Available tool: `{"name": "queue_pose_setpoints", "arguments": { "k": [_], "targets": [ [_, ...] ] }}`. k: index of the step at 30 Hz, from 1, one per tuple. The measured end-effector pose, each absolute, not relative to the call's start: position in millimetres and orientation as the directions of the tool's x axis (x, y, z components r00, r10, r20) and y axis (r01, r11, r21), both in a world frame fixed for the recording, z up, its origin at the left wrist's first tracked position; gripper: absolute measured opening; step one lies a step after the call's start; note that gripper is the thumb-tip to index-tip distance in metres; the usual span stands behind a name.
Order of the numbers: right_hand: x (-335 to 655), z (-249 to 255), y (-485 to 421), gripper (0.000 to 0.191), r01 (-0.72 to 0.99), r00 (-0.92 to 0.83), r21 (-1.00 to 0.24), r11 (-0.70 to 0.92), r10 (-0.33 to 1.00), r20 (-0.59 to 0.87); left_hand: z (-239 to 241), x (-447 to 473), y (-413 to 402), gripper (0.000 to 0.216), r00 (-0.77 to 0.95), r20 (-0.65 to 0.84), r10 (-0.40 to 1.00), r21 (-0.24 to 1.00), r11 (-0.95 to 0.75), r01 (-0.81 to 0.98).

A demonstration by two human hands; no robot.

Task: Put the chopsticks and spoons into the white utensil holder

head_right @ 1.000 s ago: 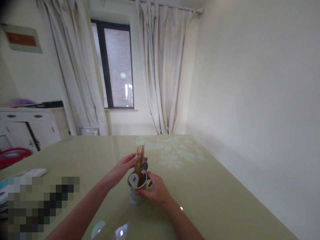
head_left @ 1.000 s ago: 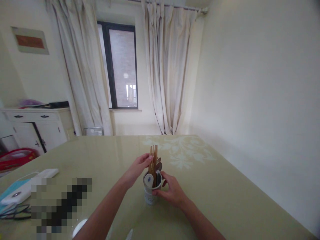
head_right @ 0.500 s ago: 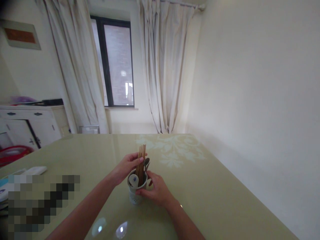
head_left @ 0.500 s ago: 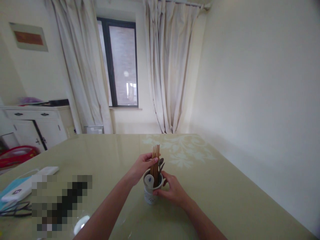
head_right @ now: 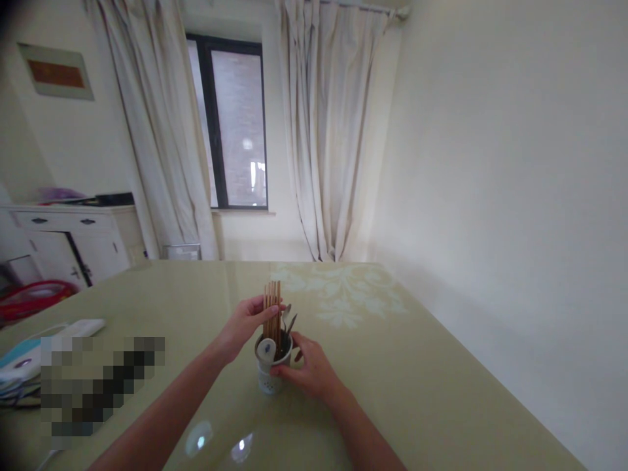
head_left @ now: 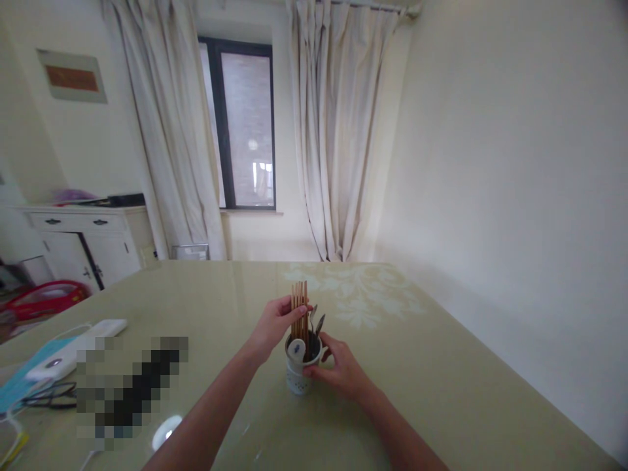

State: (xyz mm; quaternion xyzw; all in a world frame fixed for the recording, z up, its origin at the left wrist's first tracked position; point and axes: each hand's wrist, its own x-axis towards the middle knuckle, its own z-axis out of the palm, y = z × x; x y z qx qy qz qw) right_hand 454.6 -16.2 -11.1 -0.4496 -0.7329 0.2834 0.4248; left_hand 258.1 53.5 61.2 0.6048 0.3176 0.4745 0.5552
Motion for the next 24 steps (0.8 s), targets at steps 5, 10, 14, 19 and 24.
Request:
{"name": "queue_pose_setpoints", "arguments": {
  "k": [5,10,14,19,24],
  "targets": [
    [454.5,-9.1,-17.7,0.057,0.432,-0.232,-0.794,0.428,0.903,0.361,62.8,258.3,51.5,0.051,0.338,0.230,0.913,0.972,-0.197,-0.131],
    [454.5,-8.0,-18.6,0.057,0.444,-0.230,-0.785,0.432,0.902,0.366,65.6,255.4,49.5,0.057,0.350,0.207,0.914,0.976,-0.170,-0.132],
    [454.4,-8.9,-17.9,0.061,0.434,-0.231,-0.790,0.433,0.901,0.367,68.4,253.0,45.4,0.056,0.358,0.187,0.915,0.980,-0.147,-0.137],
    [454.3,-10.9,-17.0,0.058,0.431,-0.233,-0.789,0.437,0.899,0.371,72.8,252.9,41.0,0.054,0.390,0.169,0.905,0.983,-0.124,-0.138],
    [454.9,-13.8,-16.2,0.061,0.441,-0.217,-0.791,0.425,0.905,0.365,80.7,254.1,39.9,0.056,0.387,0.233,0.892,0.972,-0.207,-0.107]
  ]
}}
